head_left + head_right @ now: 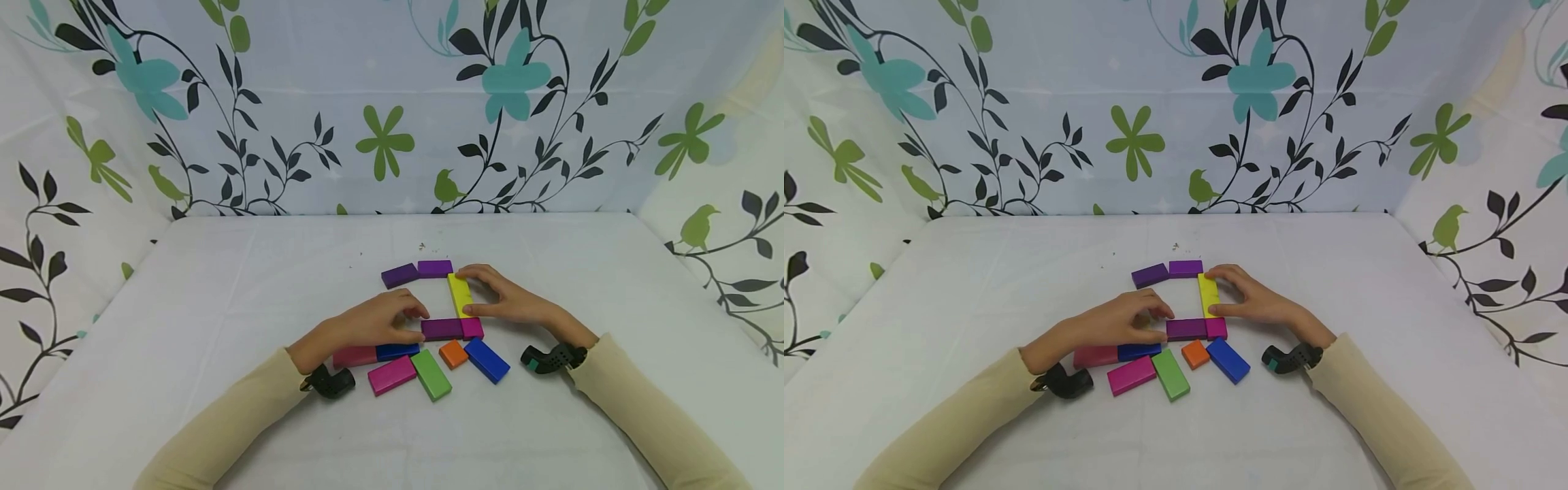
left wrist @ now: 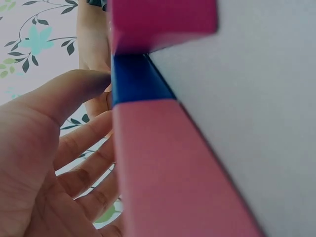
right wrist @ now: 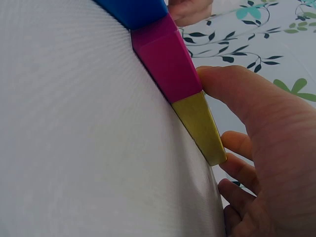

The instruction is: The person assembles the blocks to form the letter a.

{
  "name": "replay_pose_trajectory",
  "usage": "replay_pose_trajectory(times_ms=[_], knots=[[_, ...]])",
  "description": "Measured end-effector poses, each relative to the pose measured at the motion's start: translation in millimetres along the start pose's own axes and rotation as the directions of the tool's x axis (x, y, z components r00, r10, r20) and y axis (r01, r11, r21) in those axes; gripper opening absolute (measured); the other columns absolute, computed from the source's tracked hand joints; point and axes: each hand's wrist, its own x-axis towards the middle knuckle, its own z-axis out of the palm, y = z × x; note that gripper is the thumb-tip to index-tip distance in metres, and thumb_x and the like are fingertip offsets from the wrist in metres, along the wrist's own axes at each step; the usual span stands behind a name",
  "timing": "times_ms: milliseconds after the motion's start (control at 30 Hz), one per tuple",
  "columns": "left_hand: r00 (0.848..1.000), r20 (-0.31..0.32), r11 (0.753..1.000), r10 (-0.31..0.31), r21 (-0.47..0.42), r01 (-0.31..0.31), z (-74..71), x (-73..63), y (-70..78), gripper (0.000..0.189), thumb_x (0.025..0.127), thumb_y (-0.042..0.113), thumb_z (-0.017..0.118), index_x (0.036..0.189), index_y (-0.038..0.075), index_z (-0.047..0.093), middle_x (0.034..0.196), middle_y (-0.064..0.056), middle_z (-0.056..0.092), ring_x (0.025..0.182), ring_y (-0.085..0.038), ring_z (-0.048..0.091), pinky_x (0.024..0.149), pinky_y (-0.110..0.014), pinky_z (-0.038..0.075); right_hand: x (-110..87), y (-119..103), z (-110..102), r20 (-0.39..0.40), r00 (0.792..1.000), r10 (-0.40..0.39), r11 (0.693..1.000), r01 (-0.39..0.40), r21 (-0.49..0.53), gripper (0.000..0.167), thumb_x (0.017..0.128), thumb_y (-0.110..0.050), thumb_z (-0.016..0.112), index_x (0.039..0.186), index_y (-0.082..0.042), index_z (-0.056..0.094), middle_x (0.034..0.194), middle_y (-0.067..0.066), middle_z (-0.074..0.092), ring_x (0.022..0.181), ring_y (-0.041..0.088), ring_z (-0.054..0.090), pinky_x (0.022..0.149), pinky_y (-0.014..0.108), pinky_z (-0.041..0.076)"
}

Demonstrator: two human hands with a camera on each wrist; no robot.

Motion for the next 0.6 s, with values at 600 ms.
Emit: replay_pose_trajectory(times_ms=[600], knots=[[1.0, 0.008, 0.998, -0.005, 0.067, 0.005, -3.4, -23.8, -3.3, 0.033, 0.091, 0.031, 0.068, 0.118, 0.012, 0.066, 0.124, -0.005, 0.054, 0.115, -0.02, 0.052, 0.099, -0.039, 0.044, -0.9, -3, 0, 0.003, 1.0, -0.004, 1.0, 0.004, 0.017, 0.065, 0.09, -0.022, 0.07, 0.146, -0.01, 0.04, 0.155, 0.015, 0.025, 0.145, 0.038, 0.016, 0.113, 0.063, 0.011]])
